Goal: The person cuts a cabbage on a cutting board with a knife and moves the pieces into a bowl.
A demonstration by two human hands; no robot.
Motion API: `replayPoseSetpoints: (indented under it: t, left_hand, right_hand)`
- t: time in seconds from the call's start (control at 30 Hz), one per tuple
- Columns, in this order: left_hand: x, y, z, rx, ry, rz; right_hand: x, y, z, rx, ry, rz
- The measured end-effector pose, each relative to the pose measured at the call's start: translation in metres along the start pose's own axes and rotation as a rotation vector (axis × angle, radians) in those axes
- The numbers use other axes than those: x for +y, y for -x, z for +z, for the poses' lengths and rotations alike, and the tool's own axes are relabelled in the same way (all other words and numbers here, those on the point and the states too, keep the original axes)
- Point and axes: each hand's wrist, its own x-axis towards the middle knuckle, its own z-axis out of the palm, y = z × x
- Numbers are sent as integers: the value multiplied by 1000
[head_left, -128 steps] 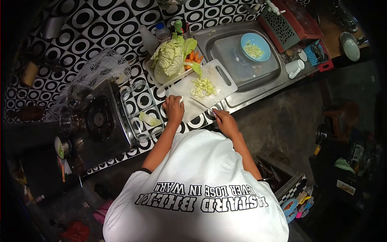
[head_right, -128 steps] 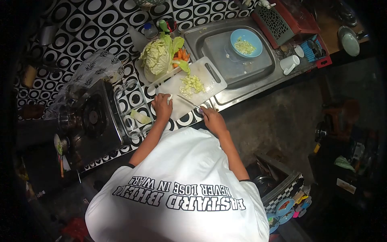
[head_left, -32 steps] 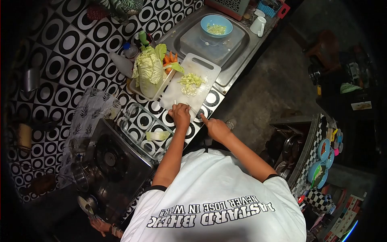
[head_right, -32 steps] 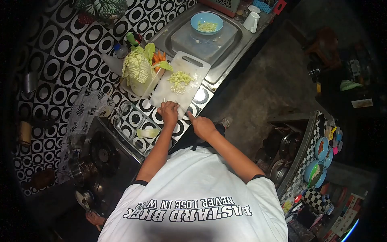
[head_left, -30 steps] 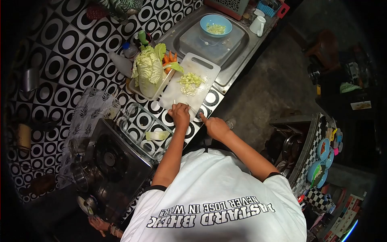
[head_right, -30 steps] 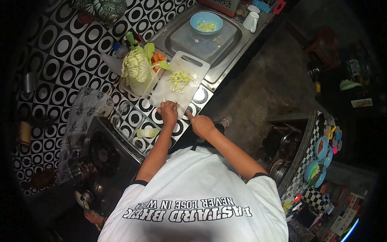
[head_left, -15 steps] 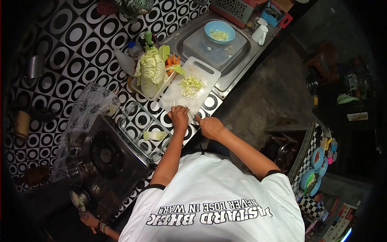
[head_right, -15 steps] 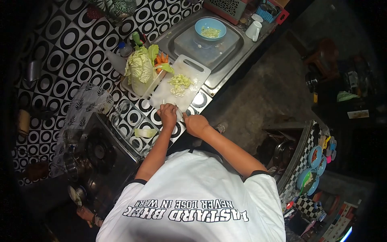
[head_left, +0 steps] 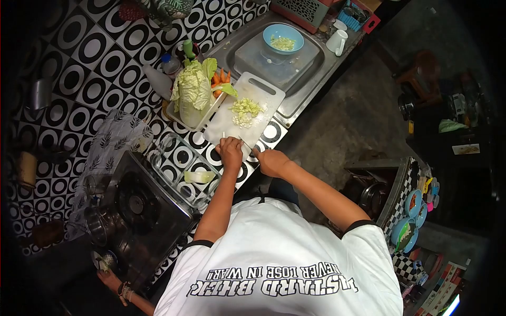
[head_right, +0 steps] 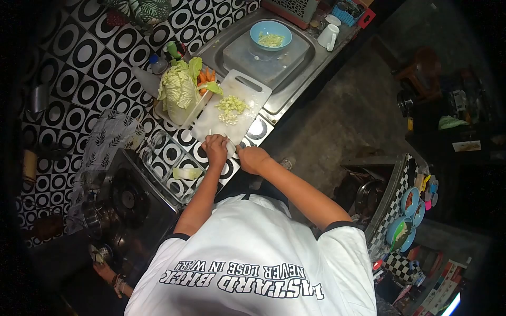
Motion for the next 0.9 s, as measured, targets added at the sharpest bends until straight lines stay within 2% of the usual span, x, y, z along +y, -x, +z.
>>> replayPoseSetpoints:
  t: [0.53,0.9]
  left_hand:
    - [-3,-1,0,-43,7,-4]
    - [-1,-4,-6,-69,23,2]
  right_hand:
    - [-1,11,13,-65,67,-3]
    - [13,13,33,17,57,-43]
